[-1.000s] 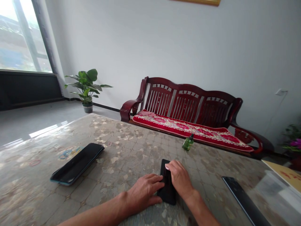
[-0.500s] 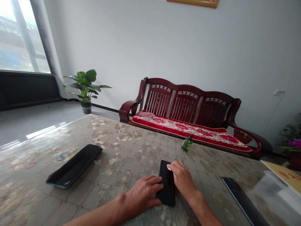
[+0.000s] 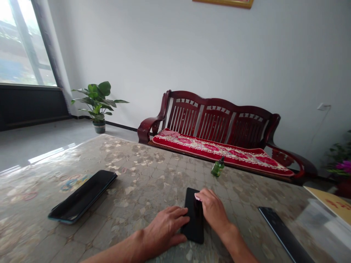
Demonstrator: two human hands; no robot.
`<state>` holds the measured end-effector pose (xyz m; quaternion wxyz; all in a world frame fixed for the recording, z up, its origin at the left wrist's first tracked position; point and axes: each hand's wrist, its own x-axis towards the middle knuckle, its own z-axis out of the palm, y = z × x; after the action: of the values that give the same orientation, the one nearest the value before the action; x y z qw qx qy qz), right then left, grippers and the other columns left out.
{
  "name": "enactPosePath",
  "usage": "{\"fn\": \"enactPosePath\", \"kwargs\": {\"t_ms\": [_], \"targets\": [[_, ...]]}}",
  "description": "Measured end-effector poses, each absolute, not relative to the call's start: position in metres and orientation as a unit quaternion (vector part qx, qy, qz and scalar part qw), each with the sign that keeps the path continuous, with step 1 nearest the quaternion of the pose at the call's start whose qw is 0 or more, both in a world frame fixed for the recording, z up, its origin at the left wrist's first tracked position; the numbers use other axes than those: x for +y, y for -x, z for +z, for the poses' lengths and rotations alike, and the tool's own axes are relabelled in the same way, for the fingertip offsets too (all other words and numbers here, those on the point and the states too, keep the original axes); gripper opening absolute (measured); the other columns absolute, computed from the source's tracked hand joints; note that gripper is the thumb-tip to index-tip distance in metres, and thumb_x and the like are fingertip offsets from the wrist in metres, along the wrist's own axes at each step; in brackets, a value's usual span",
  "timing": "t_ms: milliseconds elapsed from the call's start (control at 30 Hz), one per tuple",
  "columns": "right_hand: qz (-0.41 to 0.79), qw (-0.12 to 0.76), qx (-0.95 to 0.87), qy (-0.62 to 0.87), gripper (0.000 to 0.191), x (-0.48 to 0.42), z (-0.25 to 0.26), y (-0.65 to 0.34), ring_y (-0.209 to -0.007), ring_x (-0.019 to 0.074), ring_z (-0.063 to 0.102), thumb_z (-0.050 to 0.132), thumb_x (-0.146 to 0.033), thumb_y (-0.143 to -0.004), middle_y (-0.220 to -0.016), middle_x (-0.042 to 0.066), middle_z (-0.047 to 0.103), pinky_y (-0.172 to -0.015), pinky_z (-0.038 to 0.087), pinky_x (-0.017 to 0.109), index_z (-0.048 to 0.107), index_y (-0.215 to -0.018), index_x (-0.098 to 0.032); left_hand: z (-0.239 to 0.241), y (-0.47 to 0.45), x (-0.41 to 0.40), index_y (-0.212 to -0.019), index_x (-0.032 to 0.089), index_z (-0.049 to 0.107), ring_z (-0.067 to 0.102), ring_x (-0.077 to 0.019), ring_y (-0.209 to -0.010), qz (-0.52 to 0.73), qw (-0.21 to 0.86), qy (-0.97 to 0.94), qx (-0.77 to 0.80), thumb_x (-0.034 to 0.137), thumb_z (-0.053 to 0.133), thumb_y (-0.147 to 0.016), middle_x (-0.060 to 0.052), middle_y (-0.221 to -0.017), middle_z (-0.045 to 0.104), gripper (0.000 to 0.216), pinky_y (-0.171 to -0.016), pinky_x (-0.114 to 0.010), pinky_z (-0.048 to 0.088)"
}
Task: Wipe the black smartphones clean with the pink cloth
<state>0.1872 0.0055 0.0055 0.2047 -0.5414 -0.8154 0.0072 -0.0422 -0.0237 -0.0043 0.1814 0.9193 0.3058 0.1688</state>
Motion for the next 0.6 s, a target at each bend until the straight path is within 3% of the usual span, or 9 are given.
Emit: {"fn": "enactPosePath", "kwargs": {"t_ms": [400,600], "targets": [[0.010,0.198,-0.824,0.531,0.042,-0.011,0.007,-0.191,-0.092,0.0166,0.057,0.040,0.003,-0.085,-0.092,0.002,0.065,-0.081,0.043,0.025,0.069,-0.095,-0.025,0.000,0.041,-0.025,-0.124,0.025,0.059,0.057,-0.0281,-0.119,0.159,0.170,-0.923,0.308,0.035,0.070,-0.085,-0.008,-0.139,0.055,0.042,-0.103,-0.041,0.045],[-0.017,0.195,-0.799,0.569,0.034,0.017,0.009,-0.191,-0.092,0.0180,0.058,0.044,-0.004,-0.088,-0.093,0.004,0.067,-0.083,0.044,0.027,0.070,-0.095,-0.024,0.003,0.042,-0.025,-0.124,0.025,0.059,0.058,-0.0281,-0.118,0.155,0.167,-0.924,0.306,0.036,0.069,-0.085,-0.008,-0.138,0.056,0.041,-0.102,-0.040,0.046]]}}
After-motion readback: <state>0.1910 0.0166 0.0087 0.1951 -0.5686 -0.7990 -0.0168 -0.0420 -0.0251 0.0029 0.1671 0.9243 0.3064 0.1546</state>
